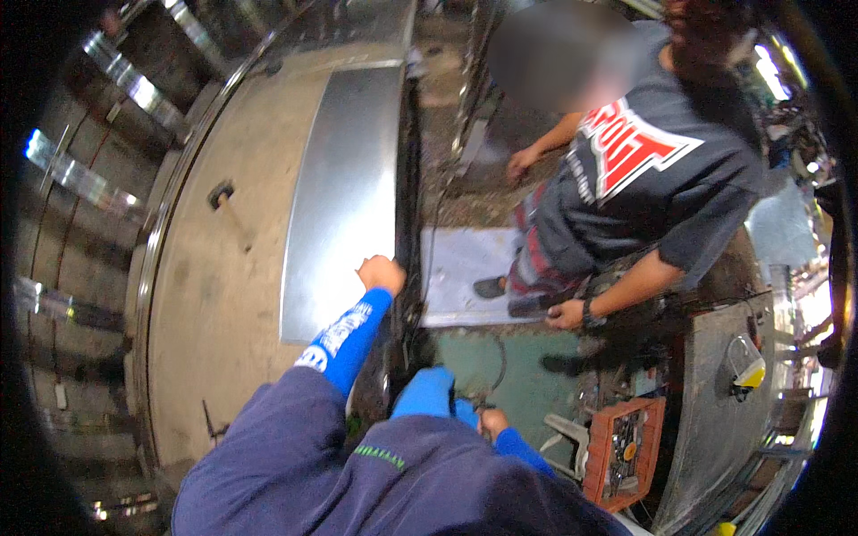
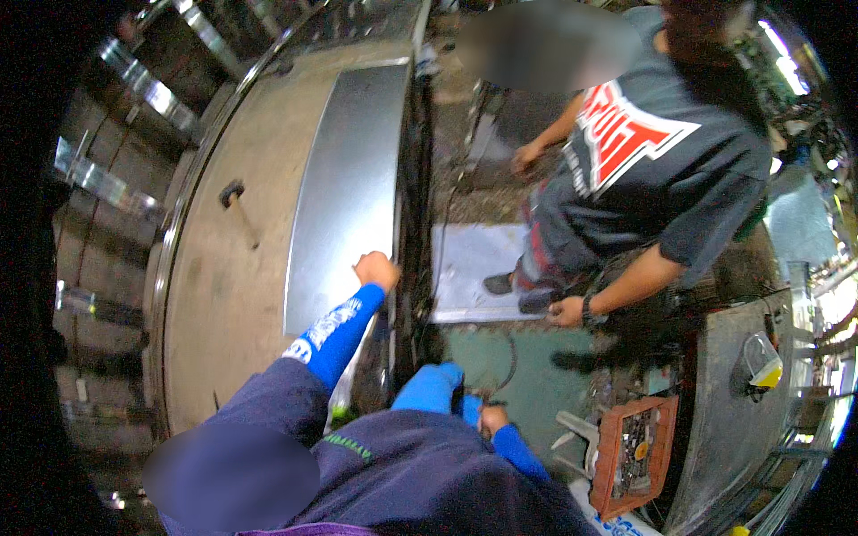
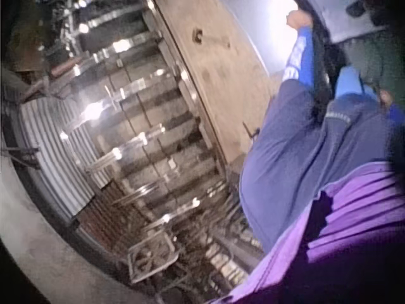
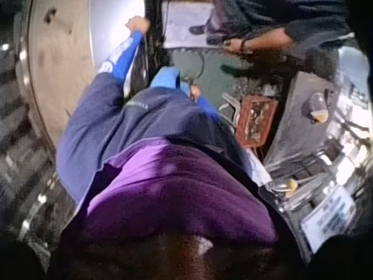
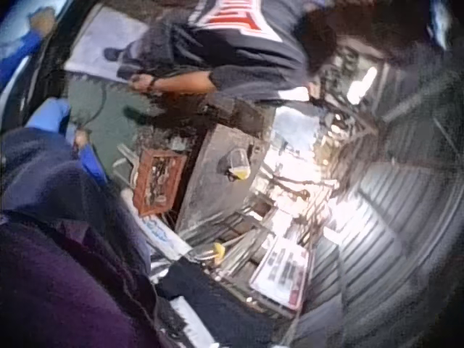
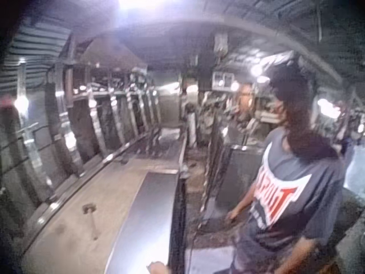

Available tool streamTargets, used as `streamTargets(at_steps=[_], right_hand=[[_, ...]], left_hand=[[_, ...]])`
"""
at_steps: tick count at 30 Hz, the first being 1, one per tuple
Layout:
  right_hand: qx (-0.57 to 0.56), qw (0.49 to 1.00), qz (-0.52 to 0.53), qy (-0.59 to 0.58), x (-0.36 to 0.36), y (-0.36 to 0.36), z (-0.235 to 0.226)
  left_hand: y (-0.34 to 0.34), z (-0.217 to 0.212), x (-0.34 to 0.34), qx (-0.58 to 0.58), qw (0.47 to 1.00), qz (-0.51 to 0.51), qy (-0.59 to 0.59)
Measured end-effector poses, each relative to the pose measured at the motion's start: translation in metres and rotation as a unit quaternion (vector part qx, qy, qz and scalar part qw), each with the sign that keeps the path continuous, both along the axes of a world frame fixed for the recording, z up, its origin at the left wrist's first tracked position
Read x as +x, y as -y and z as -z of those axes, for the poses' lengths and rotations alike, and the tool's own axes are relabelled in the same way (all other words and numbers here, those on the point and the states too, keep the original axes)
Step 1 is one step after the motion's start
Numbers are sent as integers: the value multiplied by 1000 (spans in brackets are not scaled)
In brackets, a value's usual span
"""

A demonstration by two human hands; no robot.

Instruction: The person repeatedly hammers a metal sheet against a wooden block to shape its edge. They adjust the sheet's position several times and continue hammering along the edge. A second person briefly appears in the background but does not assist.

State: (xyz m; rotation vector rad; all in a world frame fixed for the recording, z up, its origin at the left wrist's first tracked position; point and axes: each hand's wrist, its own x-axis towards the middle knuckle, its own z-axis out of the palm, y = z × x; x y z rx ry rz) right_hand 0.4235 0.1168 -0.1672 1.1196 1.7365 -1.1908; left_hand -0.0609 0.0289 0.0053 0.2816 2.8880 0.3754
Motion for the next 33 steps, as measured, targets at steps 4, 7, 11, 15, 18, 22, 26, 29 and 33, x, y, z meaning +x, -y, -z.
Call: streamTargets(at_steps=[4, 7, 11, 15, 18, 22, 26, 29, 33], right_hand=[[-95, 926, 363, 39, 7, 11, 12], [-77, 927, 363, 54, -2, 15, 3], [-30, 954, 296, 33, -24, 18, -12], [45, 989, 113, -83, -27, -24, 48], [-13, 966, 237, -105, -146, -20, 3], [86, 940, 166, -285, -249, -89, -42], [-9, 840, 330, -431, -307, -155, -92], [-118, 795, 410, -431, -344, -147, -167], [-74, 875, 344, -334, -292, -168, -154]], left_hand=[[-4, -13, 11, -36, 998, 43, -21], [7, -4, 10, -47, 999, 22, 5], [9, -8, 10, -62, 997, 48, 18], [-16, -4, 16, -28, 998, 63, 5], [7, -5, 13, -50, 997, 44, -27], [1, -14, 16, -51, 997, 48, -19], [-14, -24, 20, -48, 997, 60, -2], [2, -22, 14, -64, 997, 37, -2], [-5, -27, 22, -44, 997, 58, -24]])
